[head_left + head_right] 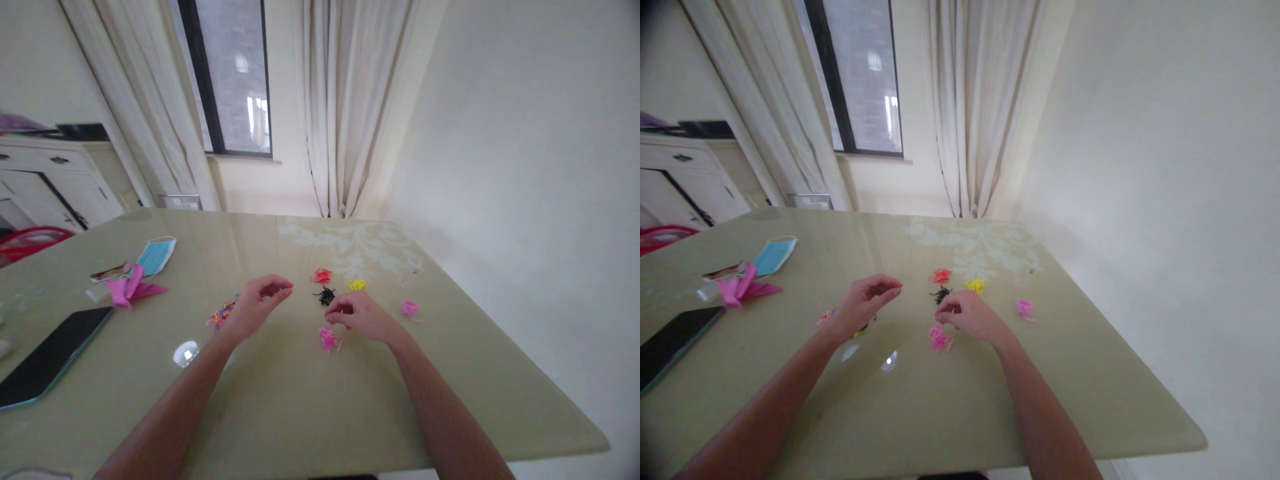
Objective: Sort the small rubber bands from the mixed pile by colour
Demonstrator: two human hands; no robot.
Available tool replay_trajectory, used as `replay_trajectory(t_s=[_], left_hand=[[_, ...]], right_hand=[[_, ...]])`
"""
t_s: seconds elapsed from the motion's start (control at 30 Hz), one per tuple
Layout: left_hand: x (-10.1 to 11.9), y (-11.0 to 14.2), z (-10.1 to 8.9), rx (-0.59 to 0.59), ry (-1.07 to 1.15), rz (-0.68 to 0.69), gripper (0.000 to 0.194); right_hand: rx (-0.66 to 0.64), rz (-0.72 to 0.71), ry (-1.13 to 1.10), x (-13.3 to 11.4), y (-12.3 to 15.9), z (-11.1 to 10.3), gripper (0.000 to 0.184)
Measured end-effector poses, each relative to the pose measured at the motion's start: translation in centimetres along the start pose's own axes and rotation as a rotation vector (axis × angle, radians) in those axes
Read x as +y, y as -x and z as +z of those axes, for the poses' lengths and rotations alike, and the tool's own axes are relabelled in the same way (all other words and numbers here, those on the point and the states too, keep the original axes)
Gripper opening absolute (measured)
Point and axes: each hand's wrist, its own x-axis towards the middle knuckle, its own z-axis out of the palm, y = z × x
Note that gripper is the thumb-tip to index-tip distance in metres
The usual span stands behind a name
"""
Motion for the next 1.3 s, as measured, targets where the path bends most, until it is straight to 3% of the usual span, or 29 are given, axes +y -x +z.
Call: replay_trajectory(t_s=[0.1, 0.23, 0.57, 0.7, 0.83, 1.13, 1.23, 1.3], left_hand=[[1.0, 0.7, 1.1, -0.027, 0.215, -0.013, 0.029], [2.3, 1.6, 2.3, -0.059, 0.34, -0.003, 0.024], [3.2, 2.3, 2.9, -0.087, 0.328, 0.048, 0.017], [3.3, 2.4, 3.0, -0.119, 0.303, 0.09, 0.016], [3.3, 2.4, 3.1, -0.068, 0.208, 0.158, 0.013], [2.9, 2.3, 3.2, -0.026, 0.164, 0.1, 0.013], [2.5, 2.1, 3.4, -0.019, 0.123, 0.105, 0.016], [2.1, 1.9, 3.7, 0.002, 0.063, 0.111, 0.017]], right_hand=[[0.121, -0.076, -0.071, -0.8, -0.1, 1.0, 0.017], [0.222, -0.186, -0.166, -2.1, 0.0, 2.5, 0.027], [0.335, -0.335, -0.175, -2.9, 0.3, 2.7, 0.017], [0.356, -0.331, -0.154, -2.9, 0.4, 2.6, 0.019], [0.366, -0.311, -0.148, -2.8, 0.5, 2.4, 0.019], [0.32, -0.301, -0.17, -2.6, 0.6, 2.5, 0.019], [0.395, -0.246, -0.204, -1.7, 0.0, 1.7, 0.023], [0.538, -0.203, -0.258, -0.7, -0.6, 0.7, 0.027]])
